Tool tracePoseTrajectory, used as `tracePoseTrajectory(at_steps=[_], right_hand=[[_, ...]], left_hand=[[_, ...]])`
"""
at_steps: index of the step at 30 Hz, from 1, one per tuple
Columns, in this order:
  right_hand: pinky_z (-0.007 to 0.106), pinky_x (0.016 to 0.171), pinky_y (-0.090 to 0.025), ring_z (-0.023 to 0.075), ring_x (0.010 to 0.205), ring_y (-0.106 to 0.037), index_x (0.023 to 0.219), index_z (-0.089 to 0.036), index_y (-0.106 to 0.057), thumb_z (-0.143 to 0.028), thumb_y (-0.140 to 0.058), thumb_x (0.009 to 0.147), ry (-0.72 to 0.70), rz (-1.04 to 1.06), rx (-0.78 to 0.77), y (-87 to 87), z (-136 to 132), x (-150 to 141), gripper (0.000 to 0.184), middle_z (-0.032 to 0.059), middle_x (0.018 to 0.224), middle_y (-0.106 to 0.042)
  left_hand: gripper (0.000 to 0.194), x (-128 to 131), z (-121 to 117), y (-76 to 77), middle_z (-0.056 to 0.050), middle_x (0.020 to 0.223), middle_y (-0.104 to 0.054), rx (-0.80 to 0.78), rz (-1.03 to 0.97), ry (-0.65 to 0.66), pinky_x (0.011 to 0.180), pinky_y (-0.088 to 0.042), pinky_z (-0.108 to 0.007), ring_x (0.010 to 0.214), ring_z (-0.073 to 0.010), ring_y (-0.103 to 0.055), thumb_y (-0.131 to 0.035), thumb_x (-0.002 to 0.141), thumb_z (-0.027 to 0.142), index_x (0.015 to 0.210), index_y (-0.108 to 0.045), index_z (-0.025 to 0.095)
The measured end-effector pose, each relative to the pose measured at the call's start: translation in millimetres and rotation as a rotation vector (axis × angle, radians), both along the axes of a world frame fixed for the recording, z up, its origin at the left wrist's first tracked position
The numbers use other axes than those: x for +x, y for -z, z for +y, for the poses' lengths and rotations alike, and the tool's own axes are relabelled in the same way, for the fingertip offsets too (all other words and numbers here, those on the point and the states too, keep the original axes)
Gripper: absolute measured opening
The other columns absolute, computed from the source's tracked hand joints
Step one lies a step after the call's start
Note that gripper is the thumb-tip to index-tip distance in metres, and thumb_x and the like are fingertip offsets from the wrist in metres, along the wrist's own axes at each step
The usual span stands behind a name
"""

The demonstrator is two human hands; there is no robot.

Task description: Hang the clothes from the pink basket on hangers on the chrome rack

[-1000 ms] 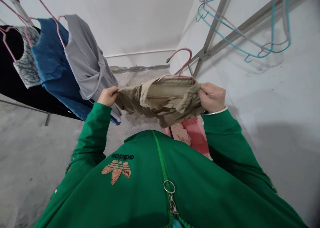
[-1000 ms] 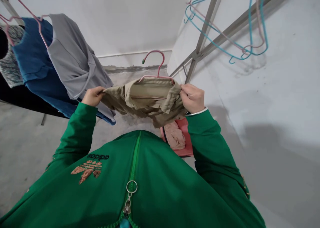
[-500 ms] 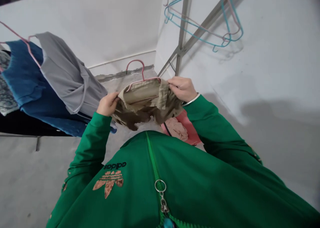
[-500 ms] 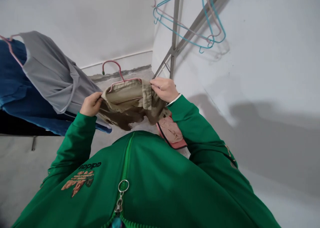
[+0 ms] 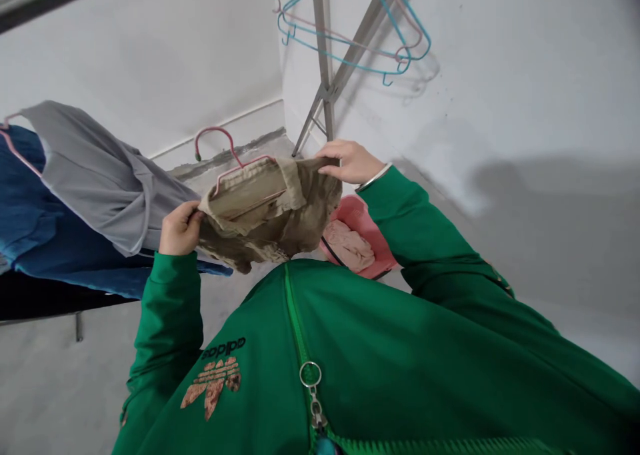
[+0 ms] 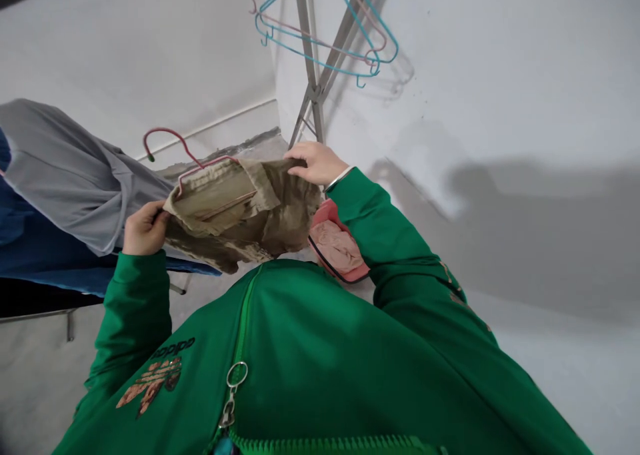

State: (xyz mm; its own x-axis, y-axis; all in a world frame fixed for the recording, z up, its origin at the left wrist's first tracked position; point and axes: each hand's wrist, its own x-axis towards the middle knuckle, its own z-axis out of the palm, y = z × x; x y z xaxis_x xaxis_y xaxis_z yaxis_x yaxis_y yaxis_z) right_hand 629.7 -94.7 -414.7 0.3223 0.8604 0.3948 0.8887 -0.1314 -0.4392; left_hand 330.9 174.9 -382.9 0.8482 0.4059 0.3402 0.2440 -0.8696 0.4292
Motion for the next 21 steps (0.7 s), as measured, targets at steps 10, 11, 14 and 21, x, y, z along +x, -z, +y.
tracePoseTrajectory(at_steps=[10,11,14,21], right_hand=[[0.034,0.079,-0.046,0.0194,0.090,-0.062,0.094,-0.021,-0.070,-0.033,-0.048,0.090,-0.035,0.031,-0.066,5.2,-16.7,17.1,0.025,0.0059,0.095,-0.070],[0.034,0.078,-0.046,0.0192,0.088,-0.062,0.095,-0.020,-0.070,-0.035,-0.049,0.090,-0.035,0.058,-0.056,6.3,-16.8,18.2,0.026,0.0062,0.094,-0.070],[0.033,0.075,-0.047,0.0179,0.080,-0.062,0.099,-0.018,-0.068,-0.041,-0.057,0.084,-0.031,0.187,-0.039,13.1,-18.2,22.0,0.029,0.0056,0.088,-0.070],[0.032,0.073,-0.049,0.0172,0.074,-0.062,0.077,-0.017,-0.069,-0.033,-0.058,0.077,0.019,0.265,0.052,34.0,-23.6,27.1,0.020,0.0040,0.075,-0.069]], left_hand=[[0.023,-12.5,10.2,-9.9,-0.001,0.094,-0.071,-0.022,0.044,0.022,0.084,-0.052,-0.031,0.087,-0.0175,-0.064,-0.048,0.085,0.031,0.093,-0.067,0.021],[0.023,-13.9,11.4,-10.5,-0.001,0.094,-0.071,-0.023,0.035,0.014,0.085,-0.052,-0.031,0.087,-0.0174,-0.064,-0.048,0.086,0.032,0.093,-0.067,0.022],[0.024,-18.0,15.9,-11.8,0.000,0.091,-0.070,-0.022,0.012,-0.007,0.084,-0.053,-0.032,0.084,-0.0172,-0.064,-0.049,0.086,0.035,0.095,-0.069,0.024],[0.024,-25.6,25.3,-11.8,0.001,0.083,-0.068,0.007,0.002,-0.010,0.077,-0.052,-0.031,0.079,-0.0174,-0.062,-0.050,0.086,0.036,0.094,-0.070,0.027]])
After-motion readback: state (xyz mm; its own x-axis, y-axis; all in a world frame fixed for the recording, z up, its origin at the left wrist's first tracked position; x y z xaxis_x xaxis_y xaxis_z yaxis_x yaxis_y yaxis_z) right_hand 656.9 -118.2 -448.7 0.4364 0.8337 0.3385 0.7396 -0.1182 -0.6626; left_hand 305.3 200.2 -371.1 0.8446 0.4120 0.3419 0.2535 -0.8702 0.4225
